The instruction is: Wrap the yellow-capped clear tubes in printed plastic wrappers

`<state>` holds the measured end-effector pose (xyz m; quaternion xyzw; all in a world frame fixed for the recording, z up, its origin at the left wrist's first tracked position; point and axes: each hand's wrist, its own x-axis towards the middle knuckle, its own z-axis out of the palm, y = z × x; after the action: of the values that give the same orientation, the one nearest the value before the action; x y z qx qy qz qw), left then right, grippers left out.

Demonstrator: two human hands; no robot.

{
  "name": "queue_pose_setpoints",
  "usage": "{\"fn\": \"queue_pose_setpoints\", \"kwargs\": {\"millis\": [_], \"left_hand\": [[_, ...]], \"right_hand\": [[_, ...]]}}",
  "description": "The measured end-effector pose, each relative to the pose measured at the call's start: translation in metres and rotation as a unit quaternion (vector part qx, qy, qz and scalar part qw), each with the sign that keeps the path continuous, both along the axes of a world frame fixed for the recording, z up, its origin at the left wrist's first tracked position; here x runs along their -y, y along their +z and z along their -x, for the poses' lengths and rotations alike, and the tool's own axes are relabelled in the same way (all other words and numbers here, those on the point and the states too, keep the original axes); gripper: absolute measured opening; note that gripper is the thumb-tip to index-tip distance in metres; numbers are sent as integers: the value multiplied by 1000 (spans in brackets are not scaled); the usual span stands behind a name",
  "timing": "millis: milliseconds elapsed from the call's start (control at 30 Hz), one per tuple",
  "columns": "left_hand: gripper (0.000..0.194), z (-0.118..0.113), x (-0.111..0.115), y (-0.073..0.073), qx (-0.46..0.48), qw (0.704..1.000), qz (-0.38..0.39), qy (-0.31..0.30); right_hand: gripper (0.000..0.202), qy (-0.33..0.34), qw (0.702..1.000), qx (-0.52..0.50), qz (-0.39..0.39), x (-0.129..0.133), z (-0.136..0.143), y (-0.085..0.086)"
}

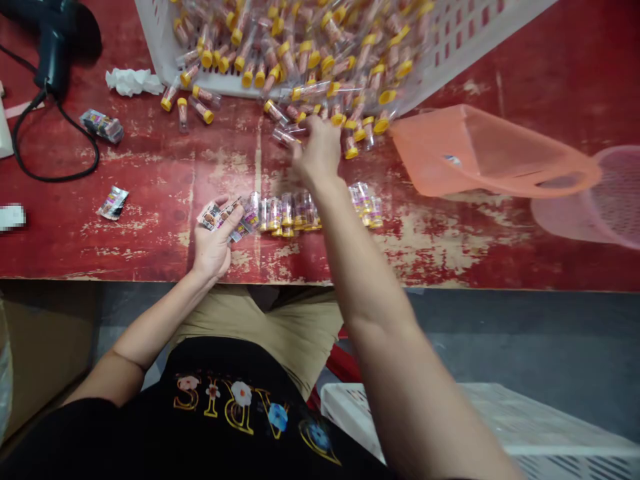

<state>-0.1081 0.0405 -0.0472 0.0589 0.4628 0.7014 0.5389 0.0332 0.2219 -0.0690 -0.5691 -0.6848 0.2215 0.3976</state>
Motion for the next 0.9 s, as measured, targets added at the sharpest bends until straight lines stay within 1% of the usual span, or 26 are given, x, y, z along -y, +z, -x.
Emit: {"fn": "queue_pose_setpoints", "kwargs": {"millis": [33, 67, 100, 133, 167, 200, 267, 300, 333, 367, 400, 467, 500, 567, 633, 700, 767, 833, 900], "left_hand": [[48, 2, 0, 1, -6, 1000, -2, -1], [51, 3, 1, 2, -13, 1000, 0, -3], [53, 4, 2, 3, -21, 1000, 5, -2], [53, 5, 3, 3, -29, 999, 13, 2], [53, 6, 4, 3, -36, 999, 19, 8], [53, 6, 6, 3, -39, 999, 20, 13], [55, 5, 8, 3, -33, 999, 13, 15], [55, 4, 9, 3, -25, 1000, 8, 12], [55, 2, 9, 4, -14, 1000, 6, 10], [54, -1, 10, 6, -3, 1000, 7, 7], [52, -5, 11, 9, 8, 1000, 13, 6], [47, -13, 11, 17, 32, 999, 35, -1], [44, -18, 12, 23, 46, 998, 50, -11], [37, -29, 12, 34, 67, 993, 82, -41], [32, -39, 13, 44, 74, 990, 103, -66], [29, -48, 15, 50, 71, 989, 104, -78], [28, -55, 19, 53, 69, 989, 98, -84], [30, -60, 24, 54, 66, 989, 91, -96], [34, -64, 30, 53, 53, 989, 80, -112]], "right_hand": [[62, -35, 998, 36, 41, -23, 4, -7], [66, -58, 993, 71, 80, -39, 8, -12], [65, -70, 986, 100, 110, -46, 11, -13], [60, -67, 983, 118, 125, -45, 12, -11], [51, -52, 983, 122, 129, -35, 12, -6], [41, -24, 986, 106, 129, -17, 9, 0], [25, 56, 989, 16, 135, 35, -3, 17], [25, 111, 981, -63, 149, 66, -10, 25], [25, 148, 966, -137, 162, 98, -18, 33], [25, 164, 952, -197, 169, 130, -24, 39], [24, 155, 942, -245, 170, 159, -30, 43], [25, 86, 938, -299, 153, 207, -36, 48], [25, 46, 940, -309, 138, 225, -37, 49], [23, -20, 944, -313, 99, 248, -37, 51], [23, -58, 943, -322, 52, 260, -37, 52], [24, -73, 940, -334, 10, 265, -39, 52], [25, -71, 939, -337, -19, 267, -43, 52], [27, -73, 945, -313, -56, 269, -48, 52], [30, -88, 955, -264, -99, 272, -55, 53]]}}
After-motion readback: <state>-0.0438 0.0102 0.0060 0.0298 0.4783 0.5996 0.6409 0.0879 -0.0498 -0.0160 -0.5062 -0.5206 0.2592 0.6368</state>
